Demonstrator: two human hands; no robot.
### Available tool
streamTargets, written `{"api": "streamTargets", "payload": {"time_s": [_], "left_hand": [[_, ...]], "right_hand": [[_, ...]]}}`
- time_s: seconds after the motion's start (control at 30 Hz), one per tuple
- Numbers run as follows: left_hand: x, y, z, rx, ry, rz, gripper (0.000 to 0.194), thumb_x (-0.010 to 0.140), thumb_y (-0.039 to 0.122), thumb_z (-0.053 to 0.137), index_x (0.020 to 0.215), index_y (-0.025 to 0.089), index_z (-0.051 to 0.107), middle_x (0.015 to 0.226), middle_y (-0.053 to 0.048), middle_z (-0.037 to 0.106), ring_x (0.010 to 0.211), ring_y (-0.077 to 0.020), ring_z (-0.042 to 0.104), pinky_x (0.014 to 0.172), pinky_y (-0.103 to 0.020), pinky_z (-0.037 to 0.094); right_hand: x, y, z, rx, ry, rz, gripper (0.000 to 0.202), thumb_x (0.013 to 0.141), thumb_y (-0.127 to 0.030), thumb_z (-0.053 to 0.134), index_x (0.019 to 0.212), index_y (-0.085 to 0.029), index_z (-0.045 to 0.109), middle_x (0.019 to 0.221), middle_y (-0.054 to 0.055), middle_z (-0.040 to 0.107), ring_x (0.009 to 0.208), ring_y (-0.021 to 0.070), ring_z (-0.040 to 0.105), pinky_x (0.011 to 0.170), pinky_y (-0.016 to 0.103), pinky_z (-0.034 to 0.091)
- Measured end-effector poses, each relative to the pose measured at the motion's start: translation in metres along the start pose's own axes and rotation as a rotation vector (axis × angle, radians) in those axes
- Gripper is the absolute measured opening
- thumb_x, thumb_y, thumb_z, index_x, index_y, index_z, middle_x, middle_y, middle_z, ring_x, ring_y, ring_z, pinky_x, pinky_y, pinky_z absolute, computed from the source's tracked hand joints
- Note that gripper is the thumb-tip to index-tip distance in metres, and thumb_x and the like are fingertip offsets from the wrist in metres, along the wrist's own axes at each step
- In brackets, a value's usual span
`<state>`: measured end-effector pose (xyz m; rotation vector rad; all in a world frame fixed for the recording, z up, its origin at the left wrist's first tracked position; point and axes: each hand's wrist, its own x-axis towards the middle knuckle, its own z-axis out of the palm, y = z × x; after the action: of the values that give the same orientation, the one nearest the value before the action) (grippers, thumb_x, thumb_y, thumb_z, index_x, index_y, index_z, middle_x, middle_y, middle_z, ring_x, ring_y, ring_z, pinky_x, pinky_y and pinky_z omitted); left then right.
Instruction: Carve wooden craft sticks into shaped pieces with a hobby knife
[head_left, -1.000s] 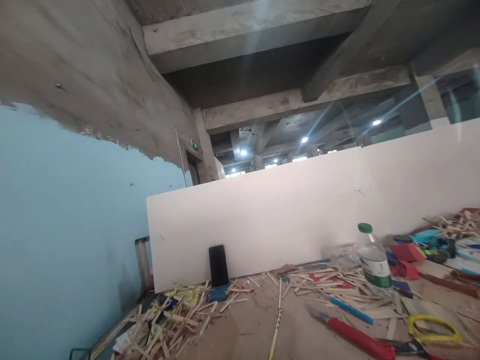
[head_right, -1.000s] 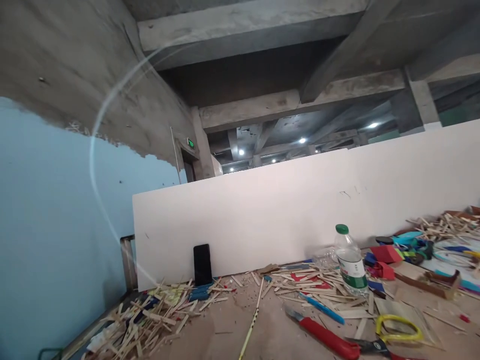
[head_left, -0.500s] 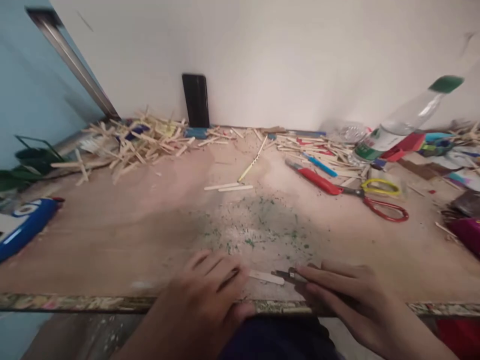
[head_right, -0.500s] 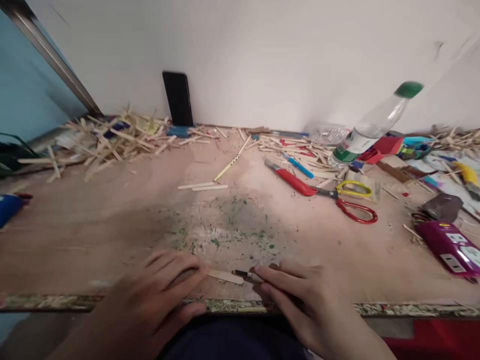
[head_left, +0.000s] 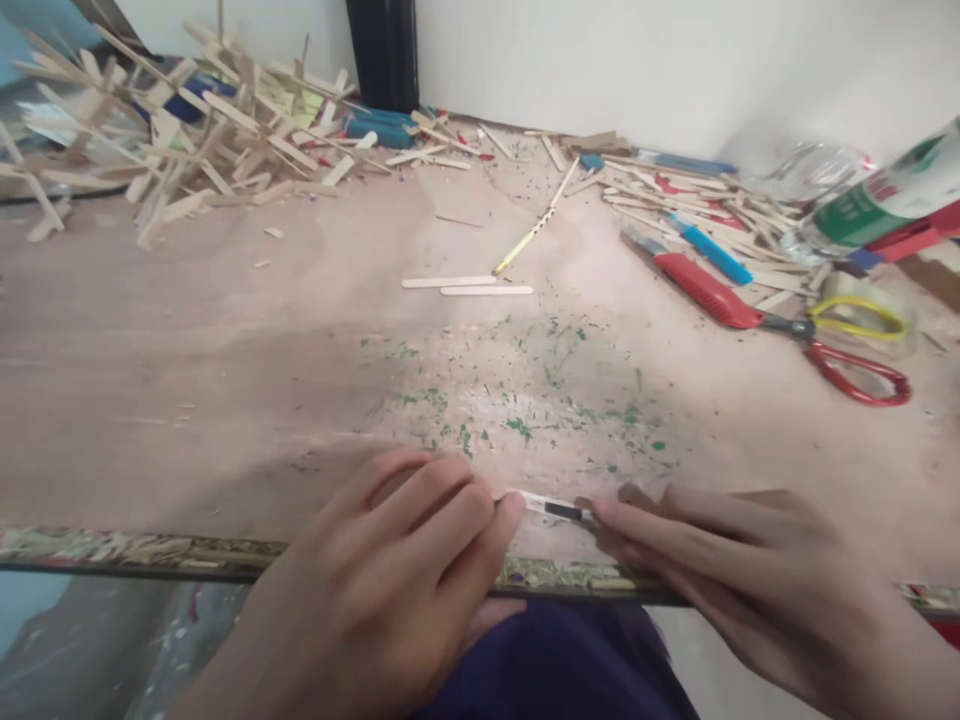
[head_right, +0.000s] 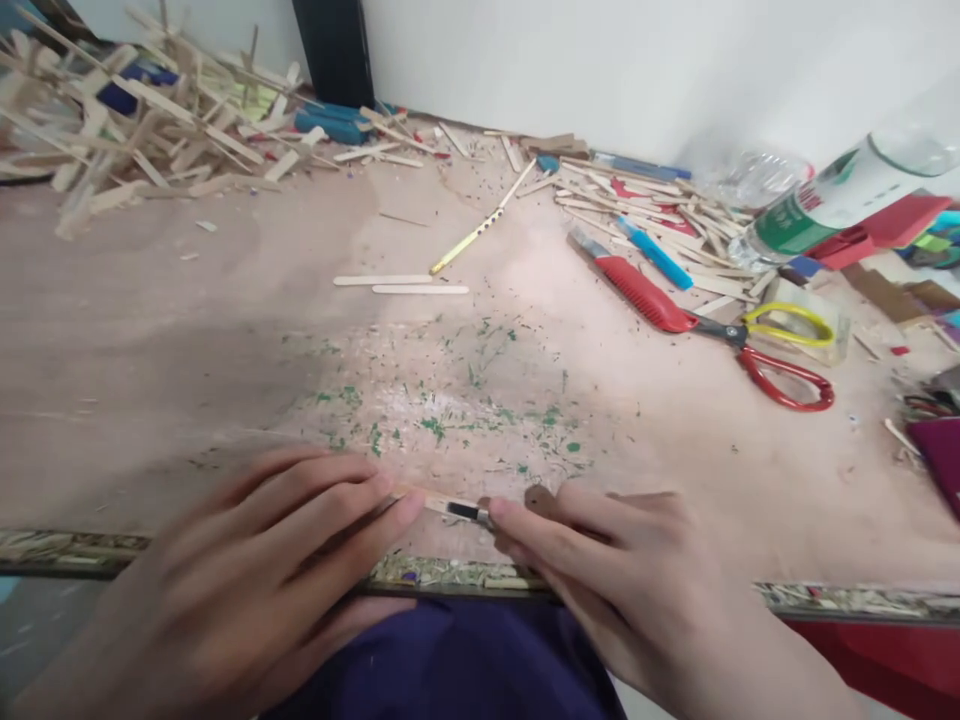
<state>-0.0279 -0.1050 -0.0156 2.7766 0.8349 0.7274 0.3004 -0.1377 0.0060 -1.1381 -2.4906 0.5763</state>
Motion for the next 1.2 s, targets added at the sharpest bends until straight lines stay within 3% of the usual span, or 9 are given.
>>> {"api": "streamTargets", "payload": {"time_s": [0.2, 0.57, 0.77, 1.0, 1.2], "left_hand": [[-0.002, 0.003, -0.003, -0.004, -0.035, -0.038, 0.025, 0.126, 0.029, 0.064, 0.141, 0.012, 0.076, 0.128, -0.004, 0.085, 0.129, -0.0257, 0.073, 0.122, -0.046, 0.049], [-0.001, 0.006, -0.001, -0.016, -0.014, -0.077, 0.024, 0.129, 0.031, 0.058, 0.129, 0.017, 0.077, 0.125, 0.000, 0.085, 0.125, -0.0223, 0.075, 0.118, -0.044, 0.052], [0.001, 0.003, -0.002, 0.002, -0.005, -0.036, 0.031, 0.130, 0.034, 0.056, 0.125, 0.015, 0.079, 0.124, -0.002, 0.085, 0.121, -0.0222, 0.074, 0.113, -0.044, 0.052], [-0.002, 0.001, -0.004, 0.014, -0.031, -0.031, 0.028, 0.126, 0.032, 0.064, 0.141, 0.012, 0.078, 0.133, -0.004, 0.086, 0.135, -0.0234, 0.071, 0.119, -0.045, 0.051], [-0.003, 0.003, -0.004, 0.021, 0.011, -0.041, 0.025, 0.125, 0.026, 0.066, 0.140, 0.012, 0.080, 0.136, -0.003, 0.087, 0.136, -0.0228, 0.073, 0.118, -0.043, 0.053]], "right_hand": [[0.004, -0.001, -0.004, -0.065, -0.032, -0.001, 0.035, 0.126, -0.019, 0.053, 0.157, -0.024, 0.067, 0.100, 0.001, 0.078, 0.068, 0.0123, 0.075, 0.059, 0.024, 0.053], [0.008, -0.003, -0.003, -0.081, -0.039, 0.000, 0.031, 0.129, -0.025, 0.049, 0.156, -0.027, 0.063, 0.103, -0.001, 0.080, 0.071, 0.0107, 0.075, 0.062, 0.025, 0.054], [0.008, 0.000, -0.004, -0.133, -0.047, -0.061, 0.033, 0.131, -0.026, 0.045, 0.156, -0.021, 0.065, 0.102, 0.000, 0.082, 0.067, 0.0115, 0.076, 0.056, 0.032, 0.049], [0.010, -0.002, -0.004, -0.115, -0.051, -0.042, 0.032, 0.131, -0.026, 0.045, 0.158, -0.023, 0.062, 0.100, 0.000, 0.082, 0.069, 0.0109, 0.076, 0.059, 0.030, 0.050], [0.013, -0.001, -0.003, -0.108, -0.061, -0.045, 0.031, 0.131, -0.025, 0.043, 0.155, -0.022, 0.063, 0.099, 0.001, 0.082, 0.066, 0.0106, 0.075, 0.058, 0.029, 0.049]]}}
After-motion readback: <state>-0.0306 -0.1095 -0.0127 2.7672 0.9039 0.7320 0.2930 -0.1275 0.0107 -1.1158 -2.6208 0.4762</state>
